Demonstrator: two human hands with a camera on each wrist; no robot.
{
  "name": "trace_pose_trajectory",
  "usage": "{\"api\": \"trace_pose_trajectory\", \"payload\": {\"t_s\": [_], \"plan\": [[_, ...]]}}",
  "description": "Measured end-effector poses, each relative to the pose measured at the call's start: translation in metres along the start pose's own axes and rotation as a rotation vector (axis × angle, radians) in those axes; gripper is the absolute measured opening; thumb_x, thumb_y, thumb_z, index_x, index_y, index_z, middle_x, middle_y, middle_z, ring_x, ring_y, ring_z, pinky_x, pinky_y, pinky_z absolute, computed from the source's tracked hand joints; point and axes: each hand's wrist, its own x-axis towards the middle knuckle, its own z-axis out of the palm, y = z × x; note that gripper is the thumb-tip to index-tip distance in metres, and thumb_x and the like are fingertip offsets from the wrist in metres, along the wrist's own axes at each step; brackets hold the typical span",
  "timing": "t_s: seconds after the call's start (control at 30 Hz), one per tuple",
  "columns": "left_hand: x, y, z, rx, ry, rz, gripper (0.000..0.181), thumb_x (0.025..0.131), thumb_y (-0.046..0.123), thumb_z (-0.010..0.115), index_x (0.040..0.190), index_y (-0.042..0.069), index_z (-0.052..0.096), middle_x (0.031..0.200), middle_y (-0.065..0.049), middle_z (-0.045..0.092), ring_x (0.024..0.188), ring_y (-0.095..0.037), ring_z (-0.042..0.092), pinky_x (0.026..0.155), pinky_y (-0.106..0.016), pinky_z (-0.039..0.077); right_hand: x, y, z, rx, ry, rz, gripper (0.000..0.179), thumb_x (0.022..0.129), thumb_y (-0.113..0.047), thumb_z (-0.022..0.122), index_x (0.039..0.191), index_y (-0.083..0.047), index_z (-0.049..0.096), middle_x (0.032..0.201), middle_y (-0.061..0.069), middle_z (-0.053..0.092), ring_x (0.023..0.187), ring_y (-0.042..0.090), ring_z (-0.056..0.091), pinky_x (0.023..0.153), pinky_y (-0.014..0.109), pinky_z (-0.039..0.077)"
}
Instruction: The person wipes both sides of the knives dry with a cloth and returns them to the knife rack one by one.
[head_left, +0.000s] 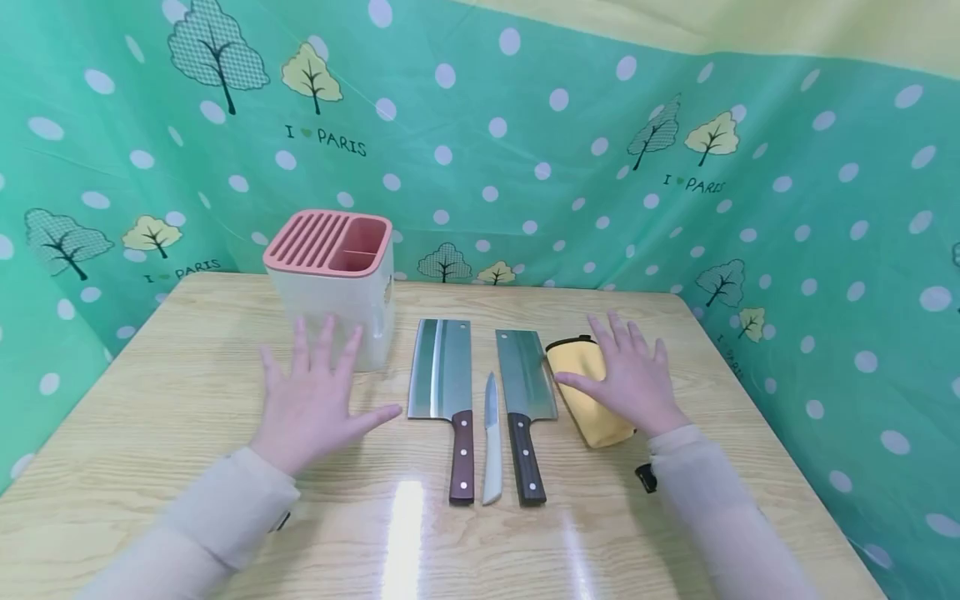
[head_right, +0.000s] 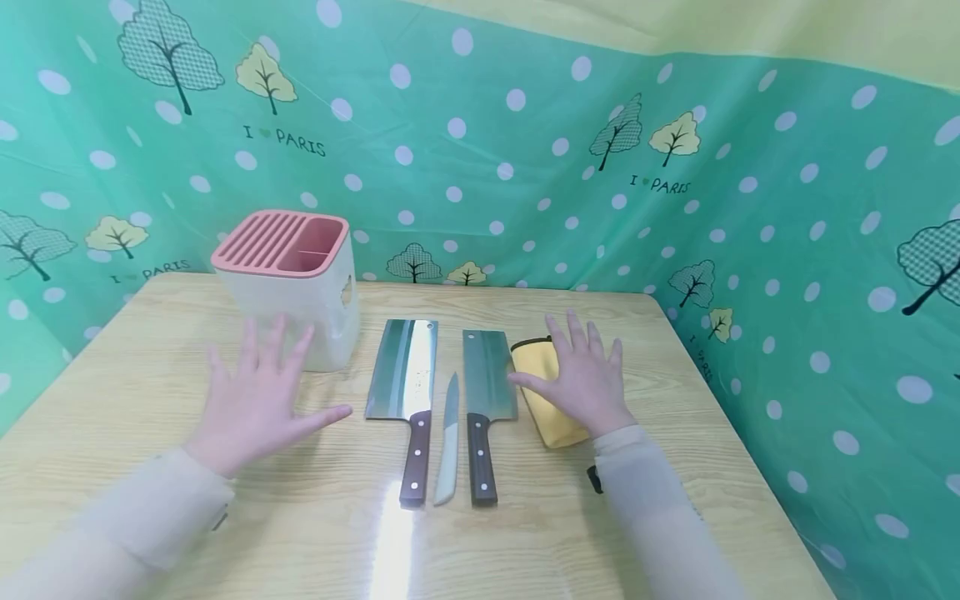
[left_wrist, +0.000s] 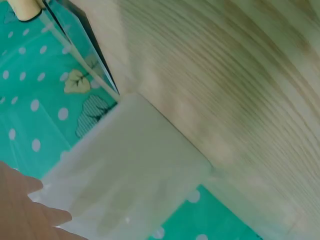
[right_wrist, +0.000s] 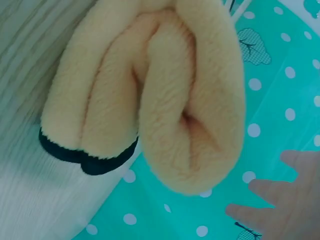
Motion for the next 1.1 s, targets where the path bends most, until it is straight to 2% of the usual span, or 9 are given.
{"api": "trace_pose_trajectory", "payload": {"t_s": [0.23, 0.37, 0.6, 0.87, 1.1], "plan": [[0.0, 0.017, 0.011, 0.022, 0.007, 0.066, 0.116, 0.074, 0.085, 0.053, 0.159, 0.015, 0.017, 0.163, -0.024, 0.012, 0.148, -0.053, 0.004, 0.107, -0.079, -0.003, 0.0, 0.008, 0.002, 0.025, -0.023, 0.016, 0.109, 0.079, -0.085, 0.047, 0.16, -0.02, 0.014, 0.166, 0.016, 0.009, 0.147, 0.051, 0.016, 0.111, 0.075, 0.005], [-0.001, 0.025, 0.014, 0.022, -0.001, 0.092, 0.115, 0.076, 0.082, 0.057, 0.159, 0.013, 0.017, 0.163, -0.023, 0.013, 0.149, -0.052, 0.006, 0.109, -0.078, 0.004, 0.0, 0.013, 0.006, 0.029, -0.042, 0.03, 0.109, 0.08, -0.086, 0.045, 0.16, -0.02, 0.012, 0.166, 0.017, 0.009, 0.147, 0.052, 0.015, 0.111, 0.075, 0.005], [-0.004, 0.038, 0.022, -0.013, -0.014, 0.101, 0.109, 0.076, 0.08, 0.058, 0.154, 0.009, 0.032, 0.161, -0.023, 0.025, 0.144, -0.051, 0.026, 0.106, -0.071, 0.028, 0.002, 0.019, 0.011, 0.033, -0.086, 0.046, 0.109, 0.08, -0.086, 0.041, 0.16, -0.021, 0.008, 0.165, 0.019, 0.009, 0.146, 0.054, 0.016, 0.111, 0.075, 0.008], [-0.003, 0.052, 0.03, -0.04, -0.044, 0.11, 0.104, 0.076, 0.079, 0.06, 0.151, 0.009, 0.039, 0.151, -0.022, 0.042, 0.135, -0.047, 0.041, 0.099, -0.063, 0.037, 0.001, 0.023, 0.019, 0.05, -0.123, 0.066, 0.108, 0.081, -0.086, 0.042, 0.16, -0.018, 0.011, 0.164, 0.023, 0.012, 0.144, 0.055, 0.019, 0.112, 0.073, 0.014], [-0.004, 0.065, 0.034, -0.055, -0.082, 0.102, 0.105, 0.075, 0.081, 0.057, 0.151, 0.011, 0.039, 0.144, -0.019, 0.049, 0.13, -0.045, 0.045, 0.095, -0.061, 0.039, 0.005, 0.026, 0.029, 0.041, -0.137, 0.077, 0.107, 0.082, -0.086, 0.038, 0.16, -0.017, 0.013, 0.163, 0.024, 0.015, 0.143, 0.055, 0.021, 0.111, 0.073, 0.017]]}}
